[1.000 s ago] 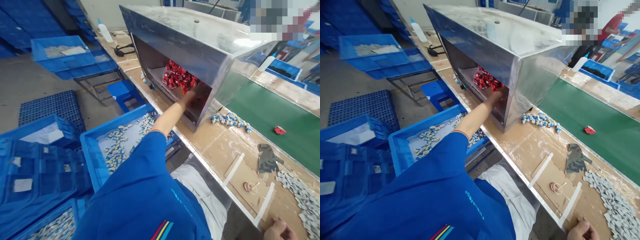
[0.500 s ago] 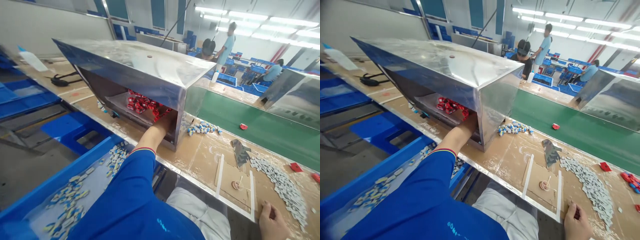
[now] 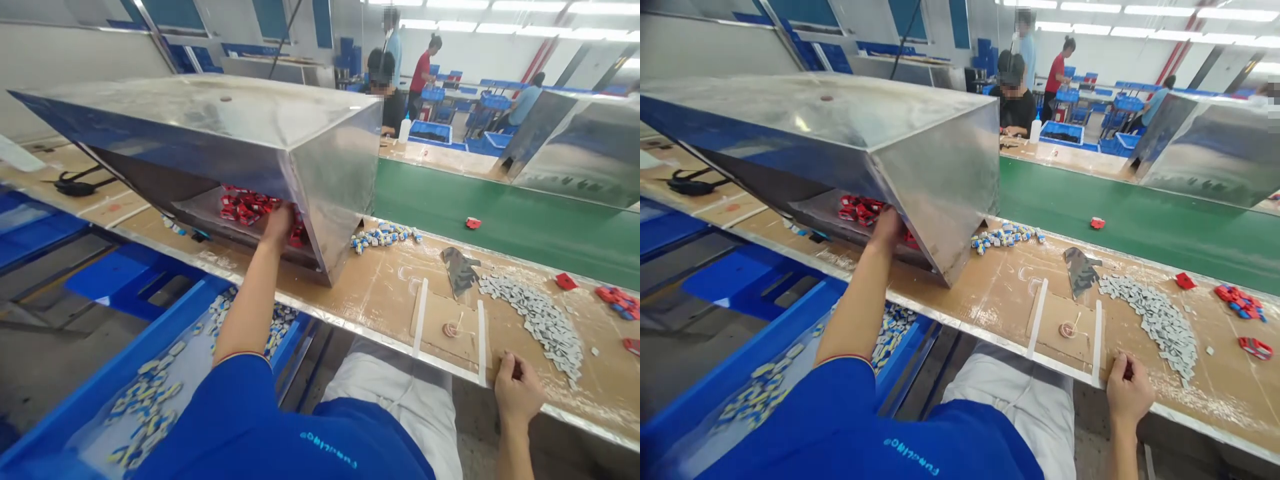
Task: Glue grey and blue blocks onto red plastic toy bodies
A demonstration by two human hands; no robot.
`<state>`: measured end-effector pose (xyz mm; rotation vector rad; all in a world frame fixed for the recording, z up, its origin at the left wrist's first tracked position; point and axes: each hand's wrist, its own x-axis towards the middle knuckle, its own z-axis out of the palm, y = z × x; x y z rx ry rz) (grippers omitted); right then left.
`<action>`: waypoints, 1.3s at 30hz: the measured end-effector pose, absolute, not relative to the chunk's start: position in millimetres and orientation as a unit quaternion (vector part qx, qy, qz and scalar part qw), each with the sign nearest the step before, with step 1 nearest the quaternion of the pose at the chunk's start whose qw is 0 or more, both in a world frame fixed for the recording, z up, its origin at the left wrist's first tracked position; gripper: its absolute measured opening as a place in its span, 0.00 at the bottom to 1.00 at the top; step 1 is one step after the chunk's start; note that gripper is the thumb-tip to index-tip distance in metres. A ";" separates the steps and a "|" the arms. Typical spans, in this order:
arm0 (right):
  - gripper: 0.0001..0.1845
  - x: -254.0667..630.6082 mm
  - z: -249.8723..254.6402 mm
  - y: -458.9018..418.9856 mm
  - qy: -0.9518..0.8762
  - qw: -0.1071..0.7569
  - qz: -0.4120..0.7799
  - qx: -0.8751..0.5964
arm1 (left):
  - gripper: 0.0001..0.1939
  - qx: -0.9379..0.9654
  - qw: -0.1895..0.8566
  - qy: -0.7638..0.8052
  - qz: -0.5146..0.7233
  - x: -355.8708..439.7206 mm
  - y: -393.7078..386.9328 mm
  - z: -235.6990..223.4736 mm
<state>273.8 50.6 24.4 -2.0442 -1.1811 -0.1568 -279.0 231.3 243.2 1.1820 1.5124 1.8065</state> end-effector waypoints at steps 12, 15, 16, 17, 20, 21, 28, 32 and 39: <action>0.25 269.0 41.0 50.5 -0.479 0.381 -0.058 -0.788 | 0.30 0.222 0.702 0.352 0.578 -154.6 71.2 143.0; 0.25 265.4 43.4 48.0 -0.477 0.392 -0.048 -0.785 | 0.28 0.245 0.751 0.304 0.533 -116.6 81.9 130.0; 0.24 264.2 43.7 46.6 -0.477 0.398 -0.044 -0.782 | 0.27 0.262 0.761 0.294 0.515 -106.2 85.6 125.1; 0.24 262.9 44.0 44.8 -0.477 0.405 -0.043 -0.779 | 0.27 0.280 0.770 0.288 0.496 -96.9 88.7 119.8; 0.22 256.9 47.0 37.4 -0.474 0.431 -0.038 -0.767 | 0.30 0.322 0.793 0.279 0.435 -72.4 95.2 103.7; 0.21 253.4 49.3 34.7 -0.470 0.449 -0.023 -0.760 | 0.31 0.330 0.799 0.279 0.418 -64.6 96.5 98.3; 0.19 211.4 78.6 34.7 -0.473 0.545 0.217 -0.658 | 0.29 0.384 0.791 0.278 0.388 -18.2 97.2 68.9; 0.20 198.4 92.9 54.5 -0.537 0.513 0.236 -0.627 | 0.28 0.422 0.765 0.300 0.382 -10.3 99.0 66.2; 0.07 195.1 105.8 71.8 -0.623 0.457 0.177 -0.609 | 0.26 0.483 0.689 0.361 0.403 -13.6 96.0 68.8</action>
